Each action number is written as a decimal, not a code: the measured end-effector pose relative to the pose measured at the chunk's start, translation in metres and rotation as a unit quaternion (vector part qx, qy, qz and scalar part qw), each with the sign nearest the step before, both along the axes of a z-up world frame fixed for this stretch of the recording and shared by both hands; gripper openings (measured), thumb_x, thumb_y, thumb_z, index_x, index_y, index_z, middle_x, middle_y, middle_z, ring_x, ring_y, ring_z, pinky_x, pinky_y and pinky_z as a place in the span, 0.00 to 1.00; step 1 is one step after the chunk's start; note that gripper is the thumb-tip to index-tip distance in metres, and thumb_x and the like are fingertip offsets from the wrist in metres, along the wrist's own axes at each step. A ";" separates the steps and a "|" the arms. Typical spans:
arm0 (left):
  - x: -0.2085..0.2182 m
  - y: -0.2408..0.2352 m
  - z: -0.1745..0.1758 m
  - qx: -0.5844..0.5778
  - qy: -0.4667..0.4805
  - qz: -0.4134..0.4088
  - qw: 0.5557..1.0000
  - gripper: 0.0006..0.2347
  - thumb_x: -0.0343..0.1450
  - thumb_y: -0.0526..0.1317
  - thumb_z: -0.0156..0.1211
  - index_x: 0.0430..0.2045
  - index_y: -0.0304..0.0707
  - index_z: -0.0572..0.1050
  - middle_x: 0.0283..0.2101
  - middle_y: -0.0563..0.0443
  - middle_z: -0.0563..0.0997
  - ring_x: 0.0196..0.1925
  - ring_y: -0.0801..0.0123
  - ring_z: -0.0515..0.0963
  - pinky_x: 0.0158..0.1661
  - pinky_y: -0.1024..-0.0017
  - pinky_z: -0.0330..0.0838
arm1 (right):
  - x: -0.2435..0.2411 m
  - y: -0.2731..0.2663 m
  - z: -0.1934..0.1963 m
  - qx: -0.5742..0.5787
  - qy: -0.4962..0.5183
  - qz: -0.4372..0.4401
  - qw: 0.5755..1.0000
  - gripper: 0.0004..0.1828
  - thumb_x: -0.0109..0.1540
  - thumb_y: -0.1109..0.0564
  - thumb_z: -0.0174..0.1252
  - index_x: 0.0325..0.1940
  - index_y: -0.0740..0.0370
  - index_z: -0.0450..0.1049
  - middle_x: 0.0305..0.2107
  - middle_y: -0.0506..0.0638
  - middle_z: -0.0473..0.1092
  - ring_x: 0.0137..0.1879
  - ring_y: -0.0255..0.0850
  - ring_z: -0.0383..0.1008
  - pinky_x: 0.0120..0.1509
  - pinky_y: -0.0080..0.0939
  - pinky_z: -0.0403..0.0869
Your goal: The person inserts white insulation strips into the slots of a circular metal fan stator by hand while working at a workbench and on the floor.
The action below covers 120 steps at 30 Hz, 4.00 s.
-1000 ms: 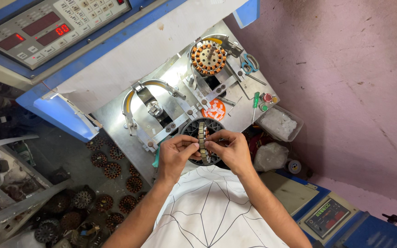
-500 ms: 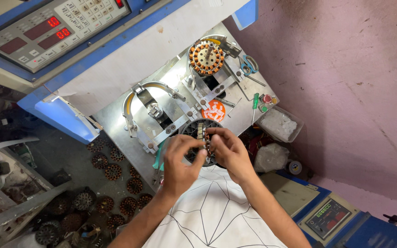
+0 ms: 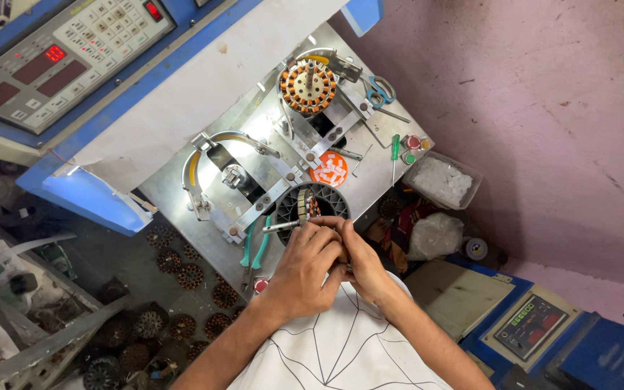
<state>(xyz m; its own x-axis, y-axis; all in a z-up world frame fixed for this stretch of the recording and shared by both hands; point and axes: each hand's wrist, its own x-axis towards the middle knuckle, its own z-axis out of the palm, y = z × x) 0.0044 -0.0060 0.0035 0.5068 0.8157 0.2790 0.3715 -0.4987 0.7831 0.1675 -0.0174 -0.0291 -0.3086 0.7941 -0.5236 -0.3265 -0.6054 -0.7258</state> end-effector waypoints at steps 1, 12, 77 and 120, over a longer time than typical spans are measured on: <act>0.000 0.001 0.000 -0.001 0.001 -0.008 1.000 0.05 0.66 0.33 0.62 0.30 0.33 0.75 0.42 0.44 0.77 0.49 0.52 0.72 0.53 0.56 0.65 | 0.002 0.000 -0.001 -0.003 0.012 0.000 1.000 0.38 0.69 0.29 0.35 0.66 0.59 0.67 0.39 0.44 0.71 0.30 0.24 0.62 0.25 0.26 0.55; -0.007 0.009 0.013 0.022 0.044 -0.082 0.995 0.04 0.67 0.36 0.62 0.29 0.36 0.77 0.41 0.49 0.78 0.51 0.55 0.73 0.53 0.57 0.63 | 0.002 -0.004 0.007 -0.047 0.008 -0.008 0.999 0.38 0.67 0.27 0.33 0.60 0.58 0.68 0.31 0.42 0.68 0.26 0.26 0.60 0.22 0.27 0.52; -0.040 0.026 -0.064 -0.047 -0.171 0.098 0.979 0.30 0.66 0.34 0.74 0.64 0.30 0.69 0.71 0.37 0.69 0.72 0.49 0.71 0.68 0.58 0.67 | -0.021 0.043 0.016 0.387 -0.462 0.026 0.797 0.08 0.57 0.66 0.62 0.39 0.62 0.78 0.33 0.50 0.75 0.29 0.38 0.76 0.32 0.34 0.73; -0.032 0.035 -0.066 -0.441 -0.366 0.184 0.799 0.06 0.64 0.26 0.62 0.32 0.22 0.79 0.30 0.42 0.84 0.28 0.68 0.86 0.31 0.74 0.85 | -0.012 0.044 -0.002 0.138 -0.325 0.002 0.936 0.11 0.59 0.62 0.65 0.44 0.68 0.80 0.30 0.47 0.77 0.28 0.25 0.66 0.30 0.27 0.66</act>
<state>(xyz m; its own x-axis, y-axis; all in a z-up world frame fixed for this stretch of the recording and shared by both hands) -0.0278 0.0288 -0.0623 0.1527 0.9148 -0.3739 -0.3522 0.4039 0.8443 0.1559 0.0271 -0.0307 0.0013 0.9262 -0.3769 0.2395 -0.3662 -0.8992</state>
